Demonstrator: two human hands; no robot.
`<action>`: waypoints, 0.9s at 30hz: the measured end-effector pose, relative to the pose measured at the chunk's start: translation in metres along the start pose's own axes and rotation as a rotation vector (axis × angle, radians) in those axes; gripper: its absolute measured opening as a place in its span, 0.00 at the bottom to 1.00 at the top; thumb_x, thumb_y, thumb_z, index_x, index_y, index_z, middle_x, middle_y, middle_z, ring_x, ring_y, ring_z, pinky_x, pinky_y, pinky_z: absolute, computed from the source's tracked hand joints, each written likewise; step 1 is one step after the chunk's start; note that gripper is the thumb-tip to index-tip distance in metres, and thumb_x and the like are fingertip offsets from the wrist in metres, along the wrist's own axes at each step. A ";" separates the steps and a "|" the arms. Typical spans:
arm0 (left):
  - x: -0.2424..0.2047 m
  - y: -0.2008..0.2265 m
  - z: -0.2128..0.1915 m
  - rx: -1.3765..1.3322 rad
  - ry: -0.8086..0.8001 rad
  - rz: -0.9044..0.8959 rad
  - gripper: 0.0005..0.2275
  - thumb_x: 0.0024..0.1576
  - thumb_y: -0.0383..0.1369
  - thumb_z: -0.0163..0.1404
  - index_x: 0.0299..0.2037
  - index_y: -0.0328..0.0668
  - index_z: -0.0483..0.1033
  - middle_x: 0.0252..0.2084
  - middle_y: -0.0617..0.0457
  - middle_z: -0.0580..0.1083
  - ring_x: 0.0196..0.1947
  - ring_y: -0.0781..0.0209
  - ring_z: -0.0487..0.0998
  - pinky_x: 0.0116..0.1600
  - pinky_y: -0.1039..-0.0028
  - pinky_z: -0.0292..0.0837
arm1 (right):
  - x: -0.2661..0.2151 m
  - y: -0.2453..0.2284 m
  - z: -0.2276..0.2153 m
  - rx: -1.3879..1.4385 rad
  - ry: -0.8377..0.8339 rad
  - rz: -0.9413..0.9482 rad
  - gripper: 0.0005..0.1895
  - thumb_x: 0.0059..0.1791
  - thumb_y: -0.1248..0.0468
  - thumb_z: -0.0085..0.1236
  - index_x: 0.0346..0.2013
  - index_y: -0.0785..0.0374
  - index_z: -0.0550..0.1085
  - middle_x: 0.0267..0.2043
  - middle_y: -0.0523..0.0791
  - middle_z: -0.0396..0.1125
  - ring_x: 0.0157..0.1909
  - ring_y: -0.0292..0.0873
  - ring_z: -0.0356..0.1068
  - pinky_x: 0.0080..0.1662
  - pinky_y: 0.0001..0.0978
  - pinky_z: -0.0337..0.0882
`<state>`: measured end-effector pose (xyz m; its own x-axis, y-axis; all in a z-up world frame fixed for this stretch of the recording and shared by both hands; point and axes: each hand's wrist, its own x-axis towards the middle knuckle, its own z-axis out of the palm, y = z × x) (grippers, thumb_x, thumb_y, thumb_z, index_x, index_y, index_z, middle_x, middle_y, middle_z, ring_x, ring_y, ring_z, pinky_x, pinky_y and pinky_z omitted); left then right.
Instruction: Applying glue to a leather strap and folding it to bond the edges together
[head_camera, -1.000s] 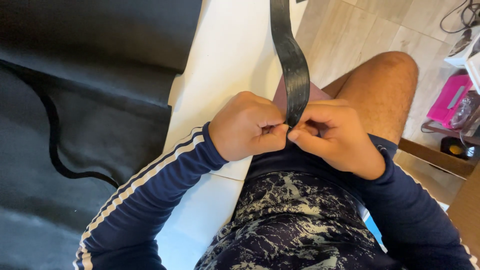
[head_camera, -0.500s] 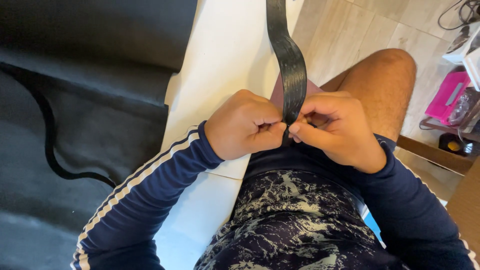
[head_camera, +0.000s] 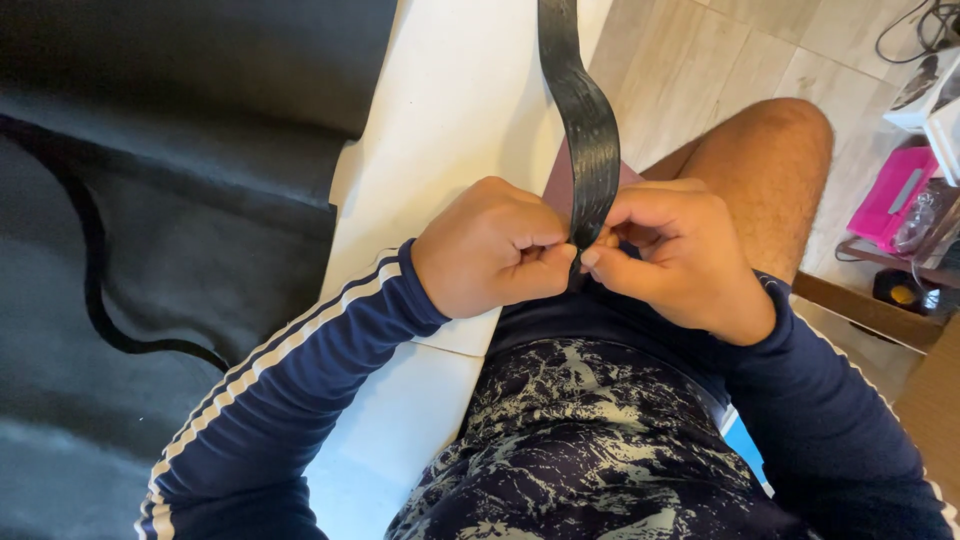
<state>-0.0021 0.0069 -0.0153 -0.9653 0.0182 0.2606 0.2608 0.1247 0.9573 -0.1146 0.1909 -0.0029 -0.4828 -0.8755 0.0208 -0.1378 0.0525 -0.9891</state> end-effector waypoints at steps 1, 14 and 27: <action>0.000 0.000 0.000 -0.001 -0.001 -0.004 0.16 0.56 0.23 0.53 0.16 0.41 0.63 0.13 0.49 0.58 0.12 0.50 0.63 0.20 0.72 0.63 | 0.001 -0.001 0.001 0.009 0.006 0.004 0.08 0.44 0.75 0.68 0.24 0.68 0.75 0.19 0.43 0.62 0.25 0.33 0.61 0.29 0.27 0.68; 0.000 -0.003 0.005 0.047 0.008 0.018 0.15 0.55 0.25 0.55 0.16 0.40 0.65 0.14 0.47 0.61 0.14 0.45 0.70 0.20 0.69 0.65 | 0.001 0.005 0.005 -0.189 0.022 -0.021 0.07 0.39 0.76 0.61 0.20 0.65 0.72 0.16 0.43 0.57 0.18 0.36 0.59 0.22 0.28 0.61; -0.002 -0.002 0.000 0.234 -0.065 -0.003 0.17 0.57 0.29 0.53 0.17 0.43 0.63 0.14 0.51 0.60 0.13 0.52 0.64 0.22 0.66 0.59 | -0.006 0.008 0.009 -0.101 0.012 0.019 0.11 0.43 0.70 0.62 0.20 0.60 0.67 0.18 0.40 0.56 0.22 0.36 0.57 0.26 0.31 0.59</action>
<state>-0.0007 0.0066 -0.0181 -0.9669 0.0803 0.2421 0.2548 0.3512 0.9010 -0.1049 0.1918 -0.0123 -0.4959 -0.8683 0.0049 -0.2146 0.1171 -0.9697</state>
